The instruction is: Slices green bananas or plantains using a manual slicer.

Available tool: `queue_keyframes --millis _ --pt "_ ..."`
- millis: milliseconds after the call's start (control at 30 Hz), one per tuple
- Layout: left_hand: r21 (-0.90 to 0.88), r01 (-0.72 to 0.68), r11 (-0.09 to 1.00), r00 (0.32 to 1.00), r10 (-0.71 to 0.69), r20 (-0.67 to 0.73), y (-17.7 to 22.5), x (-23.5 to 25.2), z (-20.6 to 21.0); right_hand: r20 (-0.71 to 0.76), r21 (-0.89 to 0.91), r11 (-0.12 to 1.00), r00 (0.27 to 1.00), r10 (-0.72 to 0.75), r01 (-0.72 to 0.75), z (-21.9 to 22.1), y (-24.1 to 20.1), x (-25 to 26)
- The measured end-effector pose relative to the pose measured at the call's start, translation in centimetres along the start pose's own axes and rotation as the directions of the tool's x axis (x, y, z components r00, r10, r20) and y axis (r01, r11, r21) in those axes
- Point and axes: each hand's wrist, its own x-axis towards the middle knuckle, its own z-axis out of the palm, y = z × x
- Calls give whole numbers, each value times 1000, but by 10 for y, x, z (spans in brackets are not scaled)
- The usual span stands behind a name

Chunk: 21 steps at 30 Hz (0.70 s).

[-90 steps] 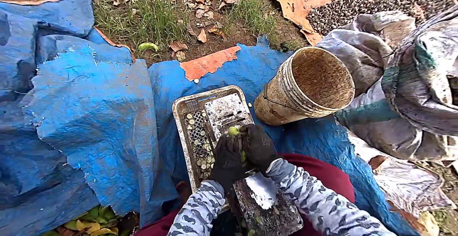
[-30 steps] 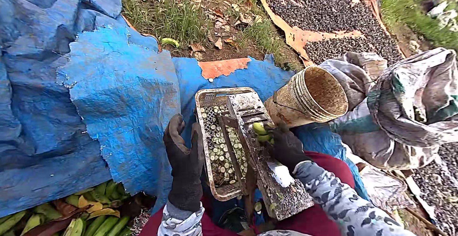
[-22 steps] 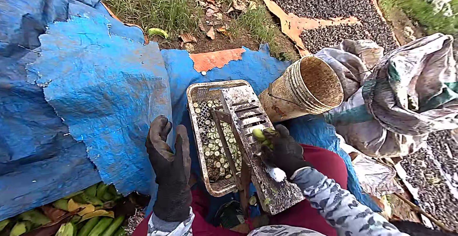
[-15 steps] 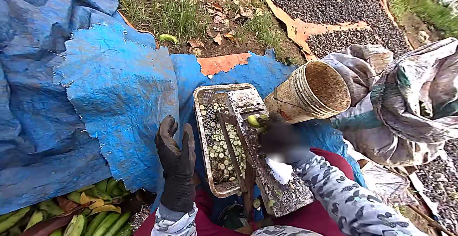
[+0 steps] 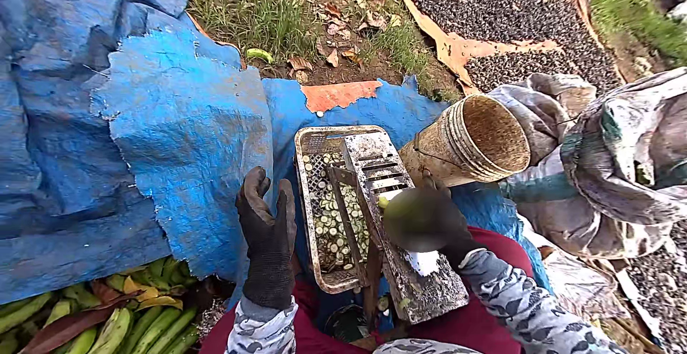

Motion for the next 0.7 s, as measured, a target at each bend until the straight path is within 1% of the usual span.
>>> queue_keyframes --millis 67,133,167,300,367,400,433,467,500,567,600,633,667,700 --pt "21 -22 1000 1000 22 -7 -5 1 -1 20 -25 999 999 -28 29 2 4 -8" --pt "10 -38 999 999 38 -13 -8 2 3 99 -89 996 995 -5 14 2 1 -6" --pt "-4 -25 1000 1000 25 -14 -7 2 3 109 -95 995 994 4 7 4 0 -6" --pt "-60 0 998 1000 0 -10 -4 0 2 21 -53 999 1000 -8 9 14 7 -32" --pt "-77 21 997 999 -23 -26 -4 2 -1 -43 -38 999 999 -14 12 17 1 -32" --pt "-92 24 995 1000 -25 -19 -2 1 -1 -59 -40 999 998 -4 2 17 -7 -19" --pt "-105 24 994 1000 -25 -4 1 0 3 -24 -42 998 999 36 -37 15 -17 1" --pt "-113 18 993 1000 -16 16 3 -1 7 0 -49 996 997 74 -74 15 -26 25" --pt "-120 7 993 999 -2 38 4 0 9 -6 -46 995 996 86 -86 18 -33 53" --pt "-131 9 991 998 0 64 3 0 15 -57 -49 997 996 63 -66 20 -44 104" --pt "-126 8 992 998 0 67 2 0 16 -67 -56 996 996 62 -66 18 -48 121" --pt "-109 6 994 998 1 65 1 1 14 -74 -52 997 996 46 -50 14 -52 126" --pt "-88 12 996 998 -7 59 -1 2 9 -77 -46 999 997 14 -18 14 -52 120" --pt "-70 25 997 998 -21 53 -4 2 5 -83 -22 1000 996 -13 11 17 -45 102"
